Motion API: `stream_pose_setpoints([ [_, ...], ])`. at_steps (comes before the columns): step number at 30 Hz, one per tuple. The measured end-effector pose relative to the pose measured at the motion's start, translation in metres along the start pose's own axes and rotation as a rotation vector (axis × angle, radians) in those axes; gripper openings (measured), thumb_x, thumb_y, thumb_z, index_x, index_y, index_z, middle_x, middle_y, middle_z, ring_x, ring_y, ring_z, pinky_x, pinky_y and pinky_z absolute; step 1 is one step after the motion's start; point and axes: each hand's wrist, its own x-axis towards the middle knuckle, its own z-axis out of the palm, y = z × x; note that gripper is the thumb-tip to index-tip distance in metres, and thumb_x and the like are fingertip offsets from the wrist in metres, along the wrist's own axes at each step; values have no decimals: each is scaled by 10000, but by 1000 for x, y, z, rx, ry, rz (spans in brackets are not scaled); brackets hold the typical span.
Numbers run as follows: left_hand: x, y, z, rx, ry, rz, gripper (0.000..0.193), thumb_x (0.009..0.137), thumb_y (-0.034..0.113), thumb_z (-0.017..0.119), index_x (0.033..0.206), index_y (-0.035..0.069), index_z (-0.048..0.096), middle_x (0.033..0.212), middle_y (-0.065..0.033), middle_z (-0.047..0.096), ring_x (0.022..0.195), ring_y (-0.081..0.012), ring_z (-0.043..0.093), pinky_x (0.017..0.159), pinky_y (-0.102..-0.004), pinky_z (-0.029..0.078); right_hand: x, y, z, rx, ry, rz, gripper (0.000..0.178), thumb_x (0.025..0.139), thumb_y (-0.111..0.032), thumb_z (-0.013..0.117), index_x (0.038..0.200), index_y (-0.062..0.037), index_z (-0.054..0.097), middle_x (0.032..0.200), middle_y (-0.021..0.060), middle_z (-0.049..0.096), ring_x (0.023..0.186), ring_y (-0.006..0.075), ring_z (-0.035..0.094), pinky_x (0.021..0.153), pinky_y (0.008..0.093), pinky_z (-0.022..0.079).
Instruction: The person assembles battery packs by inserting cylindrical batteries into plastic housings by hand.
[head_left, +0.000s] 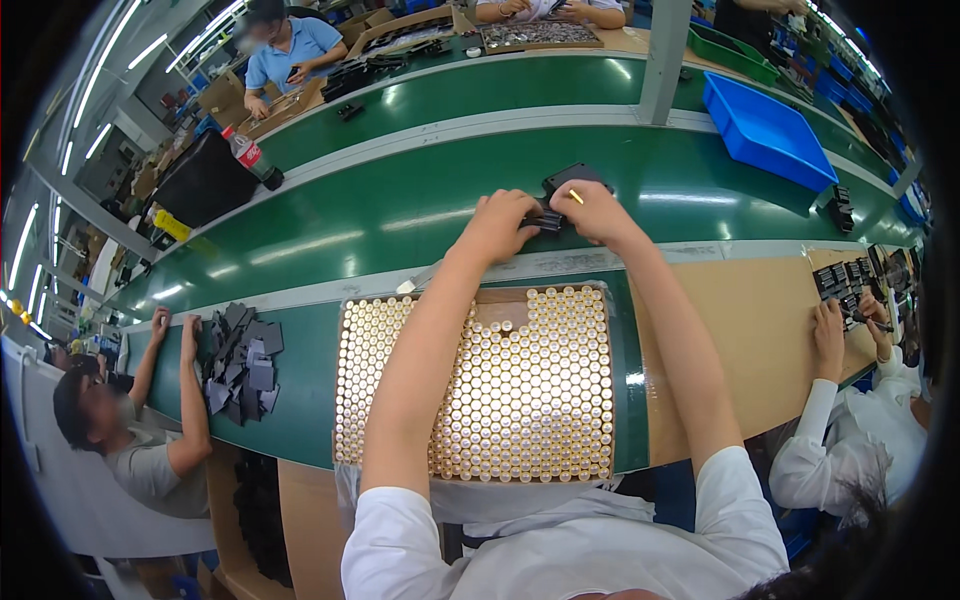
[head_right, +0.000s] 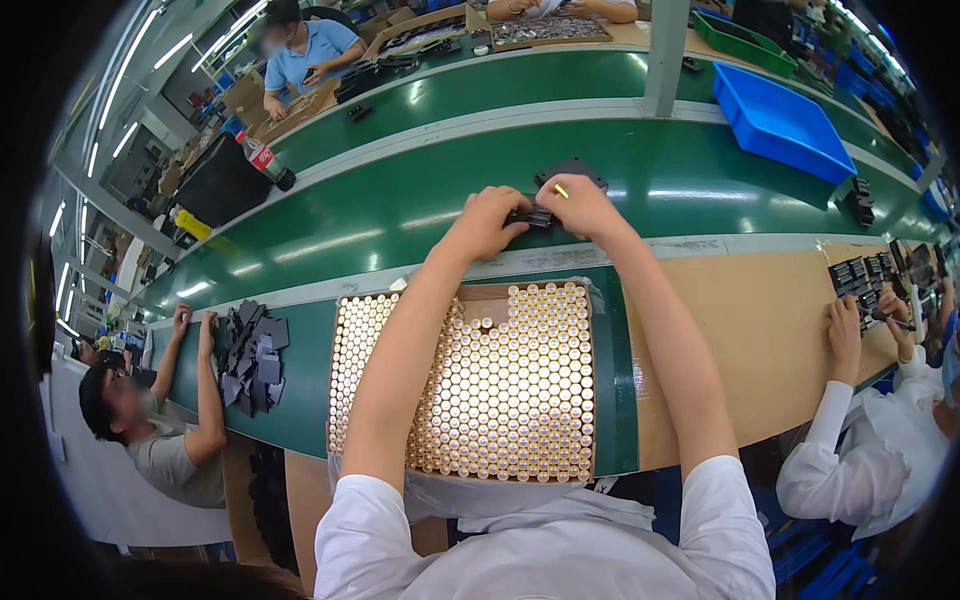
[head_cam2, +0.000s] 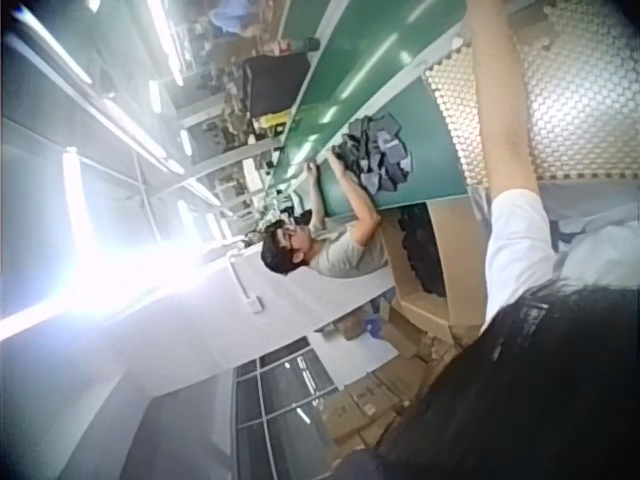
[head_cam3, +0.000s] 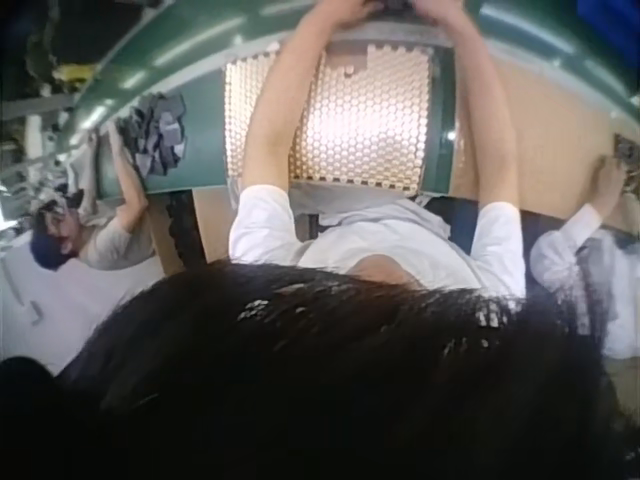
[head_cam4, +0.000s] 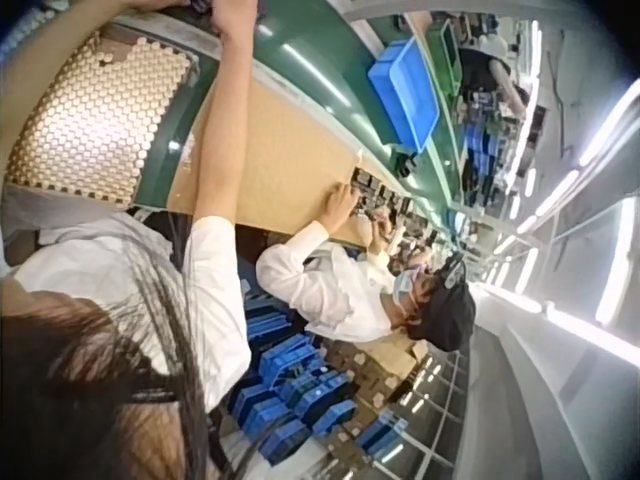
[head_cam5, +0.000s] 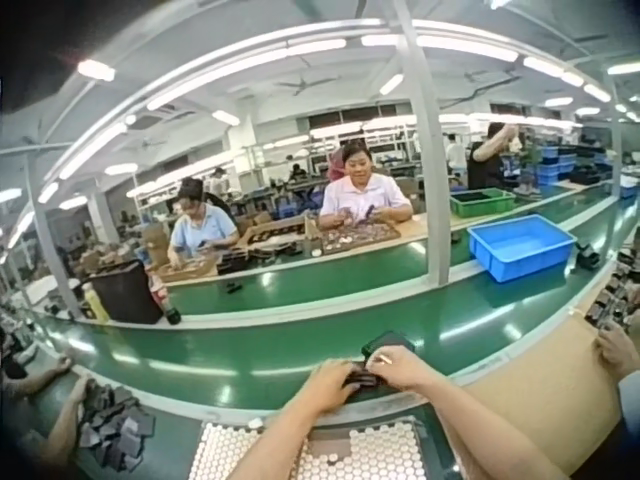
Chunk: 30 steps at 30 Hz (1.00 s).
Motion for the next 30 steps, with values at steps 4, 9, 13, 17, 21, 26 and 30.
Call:
stream_pose_setpoints([
  [4, -2, 2, 1, 9, 74, -87, 473, 892, 201, 764, 1334, 162, 599, 1312, -73, 681, 1233, -302, 581, 1064, -453, 417, 9, 24, 10, -572, 119, -393, 186, 934, -206, 686, 1016, -44, 726, 836, 69, 726, 602, 219, 621, 569, 333, 527],
  [9, -1, 0, -5, 63, -95, -122, 487, 890, 205, 766, 1343, 167, 594, 1348, -76, 664, 1190, -317, 594, 1070, -441, 409, -8, 1, 20, -850, 93, -346, 266, 869, -200, 735, 1084, -46, 763, 968, 105, 782, 776, 342, 717, 764, 415, 583],
  [13, 0, -4, -10, -12, -12, 8, 518, 899, 221, 761, 1378, 141, 581, 1374, -81, 639, 1143, -335, 601, 1026, -432, 448, -15, -7, 30, -1112, 46, -331, 243, 865, -198, 731, 1052, -46, 760, 956, 150, 777, 778, 382, 720, 726, 445, 582],
  [17, 1, 3, -12, -107, 49, 5, 538, 930, 204, 732, 1422, 103, 538, 1307, -107, 644, 1108, -323, 601, 977, -409, 476, -20, -11, 33, -1271, 76, -349, 203, 869, -188, 723, 991, -27, 746, 913, 166, 769, 775, 395, 720, 714, 455, 580],
  [21, 2, 9, -8, -306, 286, -62, 542, 962, 184, 695, 1453, 72, 496, 1213, -131, 644, 1070, -307, 603, 934, -392, 498, -20, -10, 36, -1273, 117, -382, 185, 881, -176, 703, 955, -7, 721, 860, 177, 755, 729, 400, 697, 689, 456, 570],
  [26, 4, -5, -3, -442, 488, -195, 540, 990, 172, 655, 1471, 39, 450, 1108, -154, 636, 1003, -288, 608, 901, -387, 514, -5, 0, 34, -1027, 204, -404, 177, 919, -179, 675, 922, -2, 684, 765, 158, 714, 611, 348, 630, 594, 414, 528],
  [30, 7, -3, -2, -438, 478, -327, 541, 993, 183, 650, 1466, 32, 437, 1088, -168, 629, 953, -286, 617, 889, -395, 520, 2, 3, 23, -567, 222, -282, 196, 957, -200, 657, 888, -17, 661, 696, 116, 672, 529, 260, 572, 495, 353, 471],
])
